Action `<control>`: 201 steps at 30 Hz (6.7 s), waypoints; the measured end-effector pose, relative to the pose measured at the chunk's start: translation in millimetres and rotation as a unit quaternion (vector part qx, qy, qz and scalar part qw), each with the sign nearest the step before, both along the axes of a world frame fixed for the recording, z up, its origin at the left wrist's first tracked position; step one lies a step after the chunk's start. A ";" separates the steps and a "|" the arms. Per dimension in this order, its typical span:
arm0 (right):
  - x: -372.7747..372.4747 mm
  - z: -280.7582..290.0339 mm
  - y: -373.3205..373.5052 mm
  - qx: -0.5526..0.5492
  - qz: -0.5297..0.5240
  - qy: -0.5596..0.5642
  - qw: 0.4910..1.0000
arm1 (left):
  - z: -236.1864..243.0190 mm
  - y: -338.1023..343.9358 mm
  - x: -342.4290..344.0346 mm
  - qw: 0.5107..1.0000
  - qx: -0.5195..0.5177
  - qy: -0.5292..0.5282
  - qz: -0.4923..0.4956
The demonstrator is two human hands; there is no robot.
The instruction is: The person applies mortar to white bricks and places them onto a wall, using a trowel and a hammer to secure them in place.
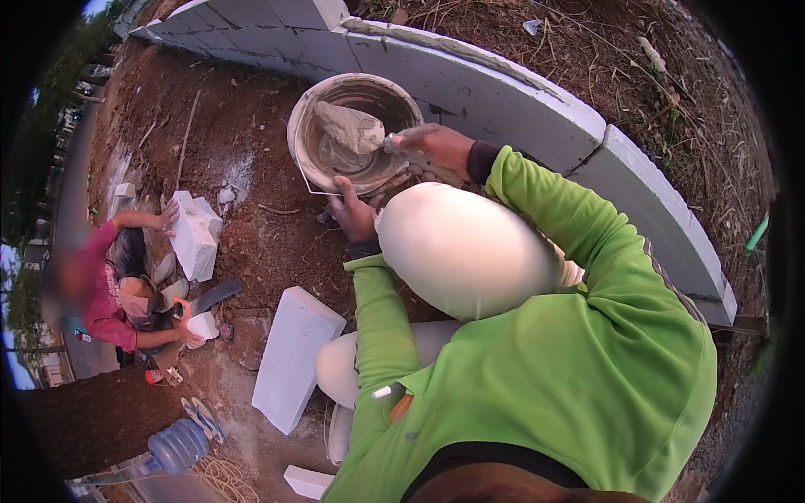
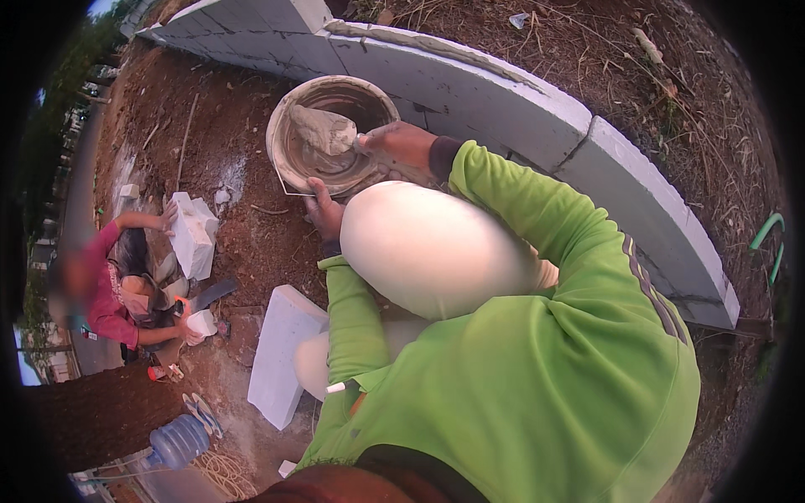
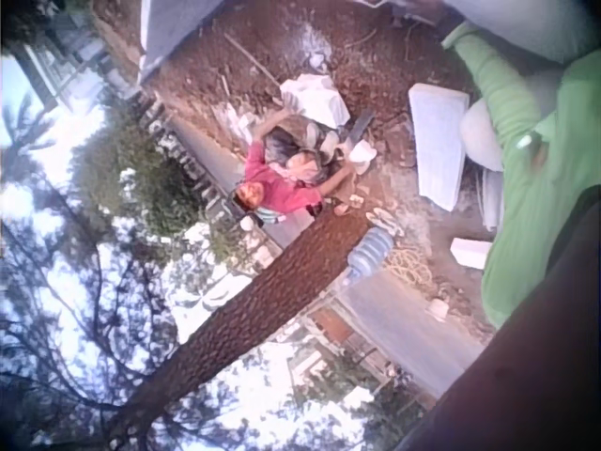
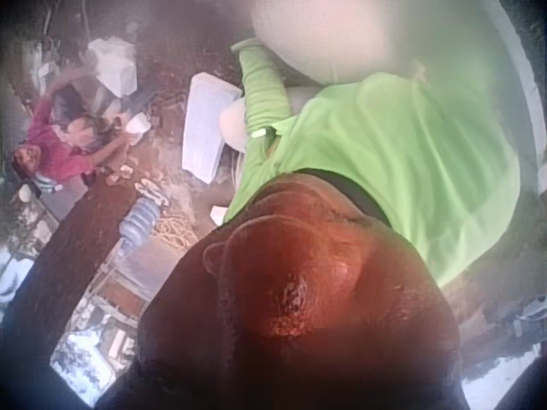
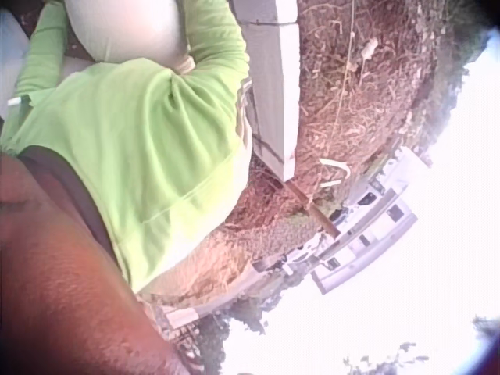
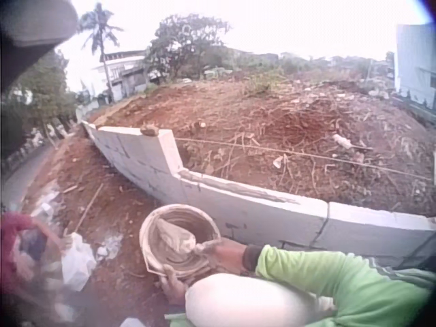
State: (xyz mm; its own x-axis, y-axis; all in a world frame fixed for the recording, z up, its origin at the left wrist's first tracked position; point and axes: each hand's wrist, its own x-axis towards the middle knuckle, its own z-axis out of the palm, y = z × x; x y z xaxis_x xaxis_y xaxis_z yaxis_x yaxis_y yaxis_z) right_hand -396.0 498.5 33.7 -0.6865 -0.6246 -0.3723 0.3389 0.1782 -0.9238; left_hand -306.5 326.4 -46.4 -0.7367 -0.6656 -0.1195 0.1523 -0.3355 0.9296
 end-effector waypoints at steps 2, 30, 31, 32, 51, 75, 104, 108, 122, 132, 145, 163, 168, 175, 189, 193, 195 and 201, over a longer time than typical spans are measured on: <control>11.6 25.3 28.2 -0.005 -0.038 -0.032 0.999 | -10.8 -6.0 3.3 1.000 -0.018 -0.014 -0.022; 111.2 119.9 324.7 0.667 -0.102 0.462 0.575 | -49.8 -53.0 -7.6 0.993 0.075 0.027 -0.084; 112.0 119.2 322.7 0.665 -0.103 0.458 0.580 | -48.5 -52.3 -8.1 0.993 0.077 0.029 -0.086; 112.6 116.8 320.4 0.663 -0.106 0.453 0.587 | -46.0 -51.4 -8.2 0.993 0.078 0.028 -0.087; -32.1 76.9 240.2 0.484 -0.179 0.545 0.661 | -23.3 -44.9 8.2 0.997 0.034 0.007 -0.065; -34.2 -9.3 -166.1 0.324 0.228 0.696 0.599 | -30.8 -69.9 60.1 0.994 -0.081 -0.074 -0.004; -65.6 -120.0 -59.1 0.429 0.348 0.625 0.552 | -51.4 -44.1 19.7 0.928 -0.367 -0.055 0.027; -43.5 -48.7 -68.2 0.406 0.186 0.657 0.607 | -60.8 -50.4 33.5 0.930 -0.361 -0.069 0.002; -51.4 -134.3 -61.0 0.248 0.274 0.381 0.847 | -60.8 -39.9 38.5 0.941 -0.329 -0.023 -0.068; -60.3 -181.0 -51.4 -0.031 0.228 0.319 0.919 | -57.5 -41.2 34.6 0.985 -0.153 -0.049 -0.070; -23.9 -69.8 -37.8 0.016 0.062 -0.200 0.978 | -51.4 -70.7 30.5 0.993 0.096 0.001 -0.065; -13.3 -50.7 -35.9 0.017 0.008 -0.177 0.984 | -195.9 -153.4 242.7 0.693 0.111 -0.452 0.551; -19.8 -46.3 -34.9 0.019 0.021 -0.169 0.985 | -214.1 -165.2 272.0 0.736 0.436 -0.178 0.487; -17.1 -46.8 -24.4 0.007 0.010 -0.152 0.988 | -237.5 -160.9 271.4 0.752 0.433 -0.079 0.491; -21.3 -45.7 -9.3 -0.047 0.024 -0.152 0.987 | -53.8 -195.0 280.4 0.798 0.383 -0.002 0.465; -19.4 -38.7 -27.7 -0.061 0.043 -0.163 0.984 | 58.3 -174.3 289.0 0.861 0.283 0.062 0.419; -24.4 -35.7 -32.2 -0.073 0.056 -0.149 0.984 | 127.5 -173.0 298.2 0.773 0.502 0.142 0.362; -36.6 -24.3 -41.3 -0.061 0.041 -0.110 0.991 | 183.0 -140.0 325.1 0.624 0.643 0.299 0.328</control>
